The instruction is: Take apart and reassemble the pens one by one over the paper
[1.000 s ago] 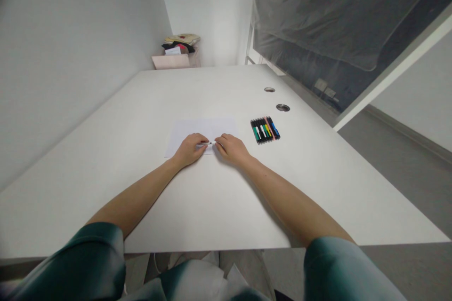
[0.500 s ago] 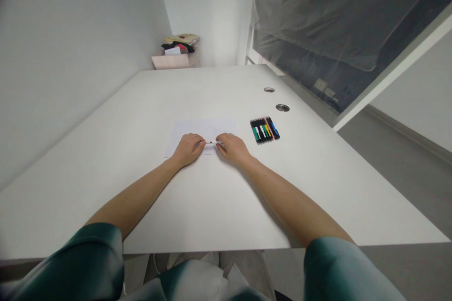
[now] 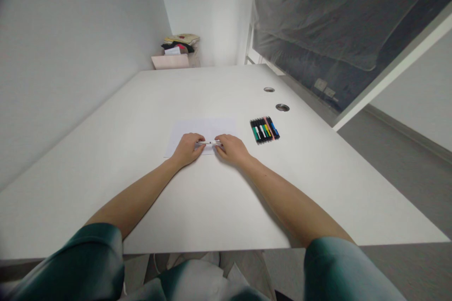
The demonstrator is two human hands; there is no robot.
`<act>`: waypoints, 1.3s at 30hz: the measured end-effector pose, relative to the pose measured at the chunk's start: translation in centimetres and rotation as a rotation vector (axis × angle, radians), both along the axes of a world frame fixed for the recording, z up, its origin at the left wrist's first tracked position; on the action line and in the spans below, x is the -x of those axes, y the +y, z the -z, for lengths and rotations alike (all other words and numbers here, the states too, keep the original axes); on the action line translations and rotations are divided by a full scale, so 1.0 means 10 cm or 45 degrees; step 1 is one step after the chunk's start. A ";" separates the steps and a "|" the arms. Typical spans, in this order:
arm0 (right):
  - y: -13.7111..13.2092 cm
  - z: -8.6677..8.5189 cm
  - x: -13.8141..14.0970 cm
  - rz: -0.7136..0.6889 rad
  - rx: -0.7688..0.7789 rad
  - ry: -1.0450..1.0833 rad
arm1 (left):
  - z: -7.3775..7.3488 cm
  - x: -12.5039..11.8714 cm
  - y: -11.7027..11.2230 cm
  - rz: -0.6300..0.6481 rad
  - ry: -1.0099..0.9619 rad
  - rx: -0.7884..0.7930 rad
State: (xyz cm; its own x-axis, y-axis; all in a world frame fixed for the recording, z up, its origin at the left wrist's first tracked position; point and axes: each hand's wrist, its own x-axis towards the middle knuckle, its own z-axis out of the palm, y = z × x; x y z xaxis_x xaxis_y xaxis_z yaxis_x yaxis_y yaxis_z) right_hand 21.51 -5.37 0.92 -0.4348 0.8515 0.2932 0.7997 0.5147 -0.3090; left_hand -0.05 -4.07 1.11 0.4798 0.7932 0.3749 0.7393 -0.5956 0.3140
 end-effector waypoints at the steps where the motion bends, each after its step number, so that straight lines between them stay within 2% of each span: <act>1: 0.00 0.00 0.00 0.010 0.009 -0.004 | 0.00 0.00 0.00 0.001 -0.002 -0.001; 15: 0.02 0.02 -0.02 0.054 -0.037 -0.014 | -0.04 0.00 -0.02 -0.019 0.025 -0.014; 22: 0.03 0.03 -0.03 -0.010 -0.121 -0.031 | -0.03 0.01 -0.02 -0.007 0.012 -0.024; 33: 0.00 -0.02 0.00 0.027 0.009 -0.045 | 0.01 0.01 0.00 -0.013 0.021 -0.012; 39: 0.00 0.00 -0.02 0.040 0.006 -0.029 | 0.00 0.02 -0.02 0.003 0.000 0.008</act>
